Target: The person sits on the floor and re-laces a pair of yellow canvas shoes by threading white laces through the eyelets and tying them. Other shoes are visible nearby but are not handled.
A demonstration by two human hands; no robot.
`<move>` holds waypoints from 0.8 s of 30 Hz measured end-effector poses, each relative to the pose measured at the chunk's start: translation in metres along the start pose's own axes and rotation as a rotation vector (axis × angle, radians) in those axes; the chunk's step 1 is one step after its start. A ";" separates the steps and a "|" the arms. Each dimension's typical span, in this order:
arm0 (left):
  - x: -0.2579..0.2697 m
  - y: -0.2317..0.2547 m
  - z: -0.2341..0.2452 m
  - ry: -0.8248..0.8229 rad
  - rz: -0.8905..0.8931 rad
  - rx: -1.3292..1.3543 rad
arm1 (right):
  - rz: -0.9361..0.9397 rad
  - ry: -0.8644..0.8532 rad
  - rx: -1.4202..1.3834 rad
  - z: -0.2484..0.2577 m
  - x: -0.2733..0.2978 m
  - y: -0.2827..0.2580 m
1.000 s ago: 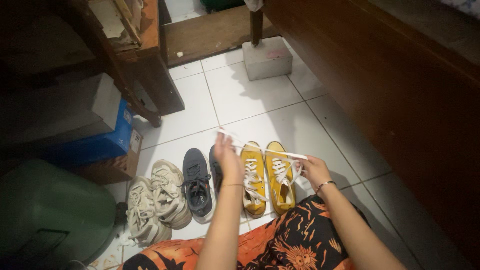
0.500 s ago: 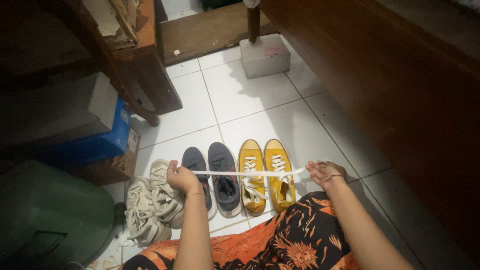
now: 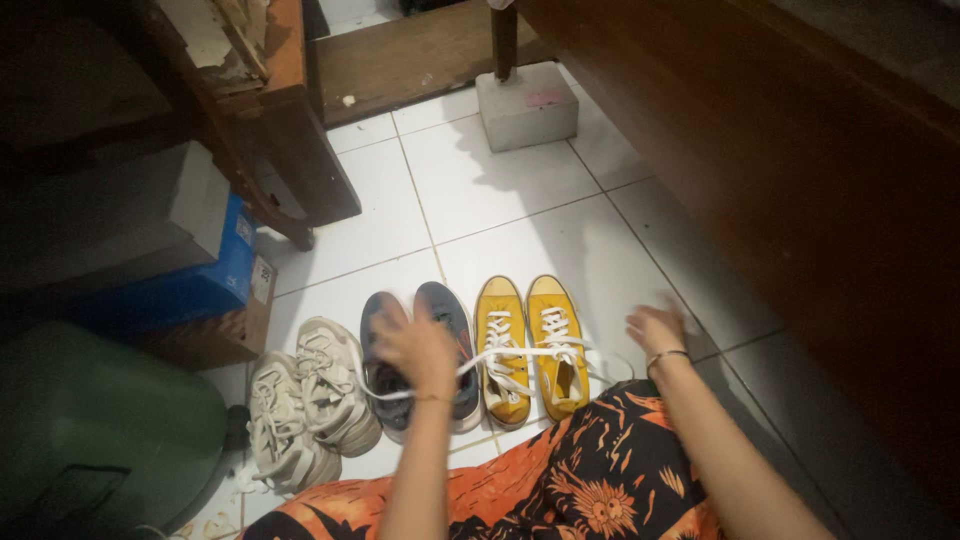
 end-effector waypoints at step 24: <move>0.079 0.080 -0.079 -0.263 -0.721 0.091 | 0.283 -0.236 1.306 -0.058 0.035 0.021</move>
Point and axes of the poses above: each hand's wrist, its own x-axis away from the middle knuckle, its own z-axis out of the back of the hand, y = z × x, the point moved 4 cm from there along -x, towards the middle knuckle, and after that the axes turned 1 degree about y, right-handed, at the moved point
